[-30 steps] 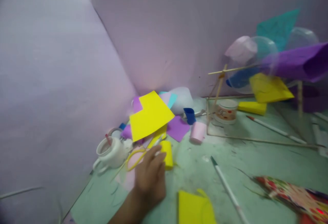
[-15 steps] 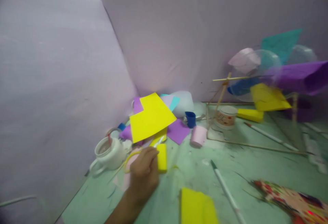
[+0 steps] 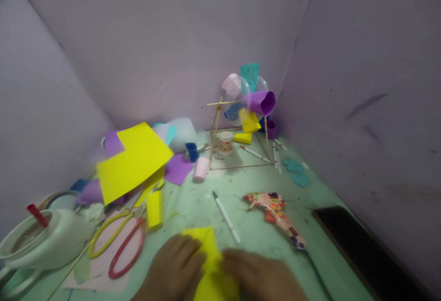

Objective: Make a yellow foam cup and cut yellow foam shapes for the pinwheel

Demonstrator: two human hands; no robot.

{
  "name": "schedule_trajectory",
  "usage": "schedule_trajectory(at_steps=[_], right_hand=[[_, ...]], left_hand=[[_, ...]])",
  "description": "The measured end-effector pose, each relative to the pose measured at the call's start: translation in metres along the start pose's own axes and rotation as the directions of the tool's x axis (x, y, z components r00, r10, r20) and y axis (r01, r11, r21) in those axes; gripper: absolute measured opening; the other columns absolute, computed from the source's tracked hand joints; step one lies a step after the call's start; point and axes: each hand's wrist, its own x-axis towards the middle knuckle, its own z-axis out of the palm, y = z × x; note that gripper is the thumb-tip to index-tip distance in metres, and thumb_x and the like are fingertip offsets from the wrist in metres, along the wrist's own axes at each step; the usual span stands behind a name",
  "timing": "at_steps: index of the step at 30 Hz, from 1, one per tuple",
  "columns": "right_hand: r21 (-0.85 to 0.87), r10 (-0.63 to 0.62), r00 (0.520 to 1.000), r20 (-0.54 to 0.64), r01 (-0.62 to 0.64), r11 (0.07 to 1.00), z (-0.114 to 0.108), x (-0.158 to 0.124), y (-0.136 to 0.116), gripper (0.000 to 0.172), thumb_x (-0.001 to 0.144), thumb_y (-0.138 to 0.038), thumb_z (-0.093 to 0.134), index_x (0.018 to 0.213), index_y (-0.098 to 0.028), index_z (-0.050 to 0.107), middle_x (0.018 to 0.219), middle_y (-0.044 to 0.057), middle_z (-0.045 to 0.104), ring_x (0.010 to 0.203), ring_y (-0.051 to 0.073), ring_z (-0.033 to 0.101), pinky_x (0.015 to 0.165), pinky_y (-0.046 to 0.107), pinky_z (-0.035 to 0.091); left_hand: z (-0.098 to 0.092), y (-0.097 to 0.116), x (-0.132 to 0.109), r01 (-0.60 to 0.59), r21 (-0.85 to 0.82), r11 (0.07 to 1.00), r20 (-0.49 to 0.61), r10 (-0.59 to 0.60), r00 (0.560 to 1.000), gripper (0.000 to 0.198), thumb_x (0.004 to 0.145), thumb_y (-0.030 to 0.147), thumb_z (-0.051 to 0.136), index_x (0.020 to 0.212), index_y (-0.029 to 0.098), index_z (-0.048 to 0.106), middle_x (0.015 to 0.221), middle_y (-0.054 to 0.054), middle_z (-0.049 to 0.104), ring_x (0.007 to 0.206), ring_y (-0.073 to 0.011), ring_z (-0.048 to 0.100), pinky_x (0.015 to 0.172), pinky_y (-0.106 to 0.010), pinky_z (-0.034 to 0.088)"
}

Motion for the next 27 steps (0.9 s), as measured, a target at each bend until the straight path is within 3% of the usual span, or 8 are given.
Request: schedule_trajectory(at_steps=[3, 6, 8, 11, 14, 20, 24, 27], right_hand=[[-0.052, 0.098, 0.986, -0.135, -0.106, 0.993, -0.022, 0.033, 0.006, 0.029, 0.080, -0.027, 0.061, 0.109, -0.027, 0.062, 0.101, 0.003, 0.073, 0.085, 0.019, 0.070, 0.074, 0.027, 0.057], [-0.083, 0.367, 0.926, -0.091, -0.374, 0.924, -0.031, 0.084, 0.026, 0.028, 0.079, -0.032, 0.061, 0.105, -0.023, 0.064, 0.101, 0.005, 0.071, 0.082, 0.019, 0.068, 0.073, 0.030, 0.054], [-0.155, 0.532, 0.844, -0.064, -0.535, 0.830, -0.029, 0.123, 0.041, 0.036, 0.079, -0.035, 0.060, 0.111, -0.019, 0.062, 0.101, 0.007, 0.071, 0.086, 0.022, 0.067, 0.075, 0.033, 0.052], [-0.204, 0.596, 0.801, -0.048, -0.592, 0.779, -0.016, 0.171, 0.055, 0.037, 0.082, -0.045, 0.054, 0.097, -0.013, 0.066, 0.087, 0.011, 0.072, 0.080, 0.026, 0.068, 0.067, 0.032, 0.051], [-0.270, 0.642, 0.764, -0.068, -0.633, 0.725, 0.003, 0.202, 0.052, 0.047, 0.081, -0.054, 0.053, 0.095, -0.011, 0.064, 0.087, 0.016, 0.071, 0.083, 0.030, 0.067, 0.066, 0.034, 0.050], [-0.378, 0.683, 0.724, -0.097, -0.661, 0.648, 0.033, 0.223, 0.037, 0.073, 0.069, -0.048, 0.070, 0.121, -0.002, 0.047, 0.099, 0.025, 0.067, 0.093, 0.035, 0.065, 0.074, 0.039, 0.049], [-0.400, 0.676, 0.733, -0.074, -0.643, 0.654, 0.034, 0.223, 0.040, 0.062, 0.067, -0.025, 0.072, 0.121, -0.004, 0.049, 0.099, 0.024, 0.068, 0.093, 0.034, 0.066, 0.076, 0.039, 0.050], [-0.368, 0.655, 0.753, -0.068, -0.629, 0.685, 0.018, 0.217, 0.039, 0.049, 0.068, -0.019, 0.066, 0.114, -0.007, 0.055, 0.094, 0.021, 0.069, 0.089, 0.034, 0.067, 0.072, 0.040, 0.052]], left_hand=[[0.006, 0.003, -0.004, 0.047, 0.022, 0.999, 0.045, -0.048, 0.998, 0.004, 0.075, 0.021, 0.058, 0.076, 0.018, 0.056, 0.071, -0.004, 0.064, 0.062, -0.0199, 0.055, 0.056, -0.034, 0.047], [0.006, 0.003, -0.006, 0.060, 0.042, 0.997, 0.099, -0.063, 0.993, 0.028, 0.067, 0.040, 0.070, 0.078, 0.018, 0.057, 0.079, -0.006, 0.066, 0.067, -0.0211, 0.056, 0.063, -0.037, 0.046], [0.007, 0.002, -0.008, 0.052, 0.057, 0.997, 0.130, -0.059, 0.990, 0.039, 0.062, 0.051, 0.072, 0.077, 0.018, 0.057, 0.081, -0.006, 0.066, 0.069, -0.0212, 0.056, 0.066, -0.038, 0.044], [0.009, 0.002, -0.009, 0.037, 0.080, 0.996, 0.171, -0.050, 0.984, 0.044, 0.062, 0.057, 0.071, 0.079, 0.018, 0.059, 0.086, -0.006, 0.066, 0.072, -0.0211, 0.056, 0.070, -0.039, 0.042], [0.009, 0.001, -0.008, 0.021, 0.106, 0.994, 0.254, -0.047, 0.966, 0.044, 0.063, 0.058, 0.070, 0.081, 0.019, 0.060, 0.088, -0.006, 0.067, 0.075, -0.0213, 0.057, 0.073, -0.039, 0.042], [0.005, 0.000, -0.005, 0.024, 0.087, 0.996, 0.421, -0.059, 0.905, 0.042, 0.068, 0.055, 0.069, 0.088, 0.019, 0.064, 0.089, -0.007, 0.069, 0.078, -0.0228, 0.060, 0.072, -0.039, 0.045], [0.007, -0.001, -0.005, 0.026, 0.106, 0.994, 0.385, -0.065, 0.921, 0.043, 0.065, 0.057, 0.069, 0.085, 0.019, 0.064, 0.089, -0.007, 0.069, 0.078, -0.0232, 0.061, 0.072, -0.040, 0.047], [0.010, 0.000, -0.008, 0.049, 0.086, 0.995, 0.300, -0.073, 0.951, 0.043, 0.061, 0.055, 0.074, 0.082, 0.018, 0.064, 0.088, -0.007, 0.068, 0.075, -0.0234, 0.061, 0.070, -0.040, 0.048]])
